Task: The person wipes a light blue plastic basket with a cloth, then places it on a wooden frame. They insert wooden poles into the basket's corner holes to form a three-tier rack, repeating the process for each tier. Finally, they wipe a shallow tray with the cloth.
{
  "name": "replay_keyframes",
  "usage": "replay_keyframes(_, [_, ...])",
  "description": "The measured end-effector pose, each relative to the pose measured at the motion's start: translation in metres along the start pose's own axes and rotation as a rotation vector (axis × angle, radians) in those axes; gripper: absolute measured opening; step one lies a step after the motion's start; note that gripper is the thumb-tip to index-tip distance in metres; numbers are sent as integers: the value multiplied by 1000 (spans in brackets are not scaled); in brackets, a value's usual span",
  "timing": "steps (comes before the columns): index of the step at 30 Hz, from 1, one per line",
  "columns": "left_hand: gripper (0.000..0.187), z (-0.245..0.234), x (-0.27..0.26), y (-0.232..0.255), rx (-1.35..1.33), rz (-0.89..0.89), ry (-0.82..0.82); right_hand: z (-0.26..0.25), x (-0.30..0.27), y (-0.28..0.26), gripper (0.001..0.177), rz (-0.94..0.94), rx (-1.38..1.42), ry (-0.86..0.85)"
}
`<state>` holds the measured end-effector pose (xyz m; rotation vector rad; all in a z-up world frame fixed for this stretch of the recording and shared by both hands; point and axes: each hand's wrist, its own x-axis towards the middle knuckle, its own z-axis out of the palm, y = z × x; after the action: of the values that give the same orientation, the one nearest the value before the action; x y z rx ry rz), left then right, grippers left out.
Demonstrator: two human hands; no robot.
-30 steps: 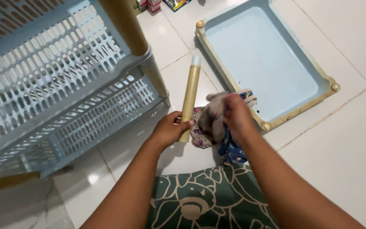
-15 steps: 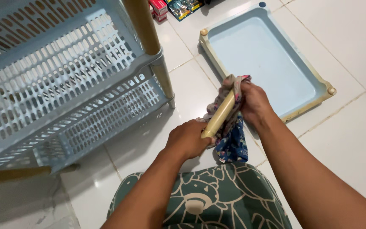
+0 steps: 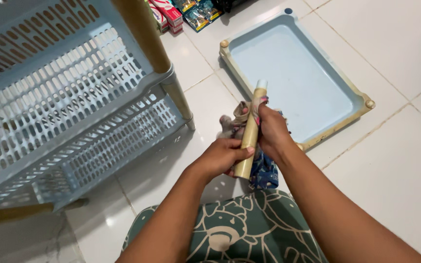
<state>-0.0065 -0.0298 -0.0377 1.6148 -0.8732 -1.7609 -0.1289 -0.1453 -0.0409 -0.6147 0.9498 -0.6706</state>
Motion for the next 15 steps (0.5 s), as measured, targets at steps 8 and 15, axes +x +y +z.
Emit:
replay_keyframes(8, [75,-17,13,16,471,139,403,-8,-3,-1,31,-60,-403,11])
replay_keyframes(15, [45,-38,30,65,-158,157,318,10,-36,-1,33,-53,-585,-210])
